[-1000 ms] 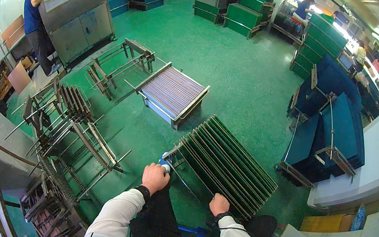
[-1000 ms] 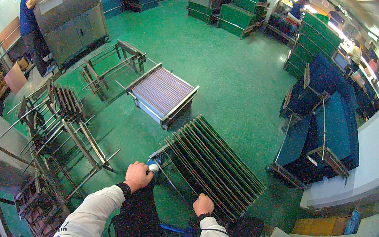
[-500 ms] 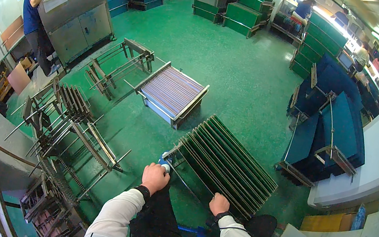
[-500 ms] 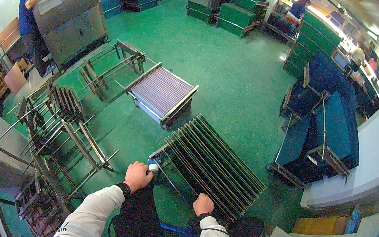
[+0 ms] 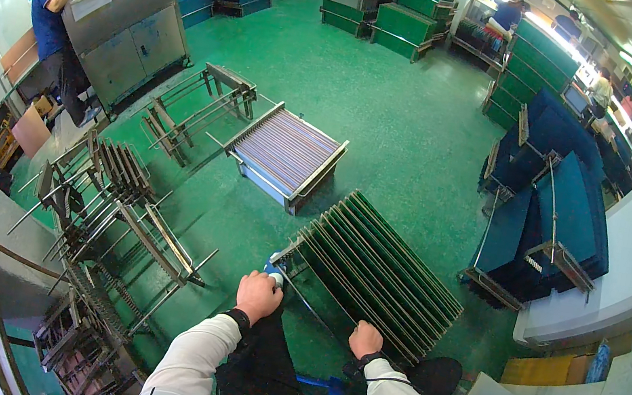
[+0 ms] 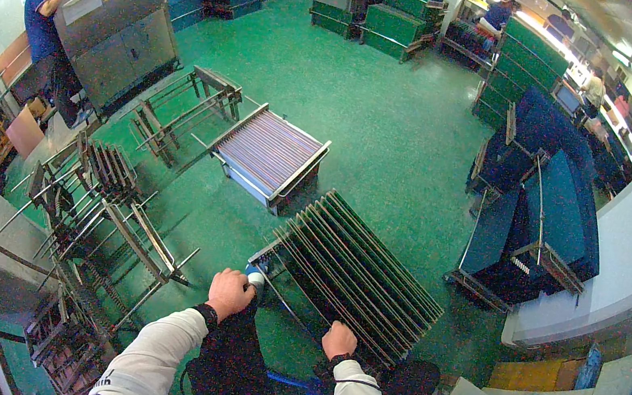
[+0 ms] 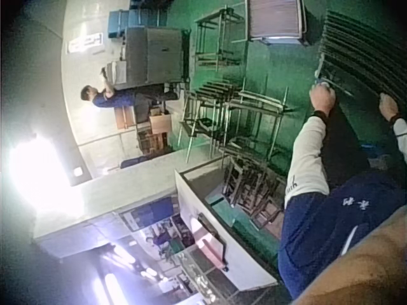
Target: Manually feeding large green circuit boards or substrates into an industrial processing machine one by one.
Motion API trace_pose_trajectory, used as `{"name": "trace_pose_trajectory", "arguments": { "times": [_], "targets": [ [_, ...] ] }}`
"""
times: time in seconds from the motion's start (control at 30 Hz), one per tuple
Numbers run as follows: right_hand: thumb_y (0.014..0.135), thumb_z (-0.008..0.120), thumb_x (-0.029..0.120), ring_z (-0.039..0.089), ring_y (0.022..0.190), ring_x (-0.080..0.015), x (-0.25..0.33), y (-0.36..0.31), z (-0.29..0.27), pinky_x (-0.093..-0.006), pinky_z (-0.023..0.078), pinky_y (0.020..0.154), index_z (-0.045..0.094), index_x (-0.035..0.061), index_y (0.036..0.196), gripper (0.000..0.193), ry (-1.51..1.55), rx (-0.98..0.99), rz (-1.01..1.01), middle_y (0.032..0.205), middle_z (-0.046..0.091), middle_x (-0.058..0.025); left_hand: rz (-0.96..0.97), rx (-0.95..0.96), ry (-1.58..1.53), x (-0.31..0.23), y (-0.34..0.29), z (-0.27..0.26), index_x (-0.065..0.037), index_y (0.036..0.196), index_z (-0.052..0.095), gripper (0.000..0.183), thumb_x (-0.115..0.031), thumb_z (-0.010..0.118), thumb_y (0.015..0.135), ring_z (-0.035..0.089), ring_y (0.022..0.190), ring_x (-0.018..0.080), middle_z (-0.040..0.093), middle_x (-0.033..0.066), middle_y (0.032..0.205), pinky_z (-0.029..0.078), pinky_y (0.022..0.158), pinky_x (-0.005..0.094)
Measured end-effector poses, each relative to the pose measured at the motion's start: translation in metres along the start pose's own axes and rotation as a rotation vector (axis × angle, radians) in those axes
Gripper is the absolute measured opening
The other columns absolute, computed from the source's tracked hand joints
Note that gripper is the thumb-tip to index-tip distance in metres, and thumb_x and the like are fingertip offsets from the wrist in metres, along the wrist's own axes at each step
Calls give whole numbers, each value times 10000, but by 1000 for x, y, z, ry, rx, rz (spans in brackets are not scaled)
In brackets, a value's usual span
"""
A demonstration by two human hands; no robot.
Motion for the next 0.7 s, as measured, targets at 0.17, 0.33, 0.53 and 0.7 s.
{"name": "trace_pose_trajectory", "arguments": {
  "times": [0.17,0.33,0.53,0.7],
  "targets": [
    [849,599,188,661,801,-370,0,0,-1,-491,525,694,659,57,839,144,-13,-9,-3,851,678,-168,7,-5,-1,0,1,0,-62,767,704,276,-308,580,781,596,913,280,662,90,843,451,779,434],
    [848,596,184,665,783,-365,1,1,0,-486,529,688,660,61,839,139,-13,-18,-23,837,680,-164,30,-48,-21,3,1,5,-52,730,702,289,-318,600,783,593,871,317,644,115,803,466,759,458],
    [851,594,189,671,786,-356,0,2,-1,-477,535,694,661,65,857,140,-30,-5,-15,841,684,-161,27,-32,-18,3,1,5,-54,752,713,291,-318,598,791,592,887,316,649,112,819,463,772,452],
    [856,601,199,673,804,-360,0,2,-1,-482,536,705,659,65,861,146,-22,13,-2,858,686,-162,22,-17,-19,2,1,3,-54,764,714,291,-320,599,791,589,901,311,656,111,847,461,781,453]
  ]
}}
Point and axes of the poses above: each hand's wrist, its own y-axis towards the middle knuckle, its own z-axis out of the palm, x = y × z, the point moved 2 cm from there along y, towards the middle knuckle
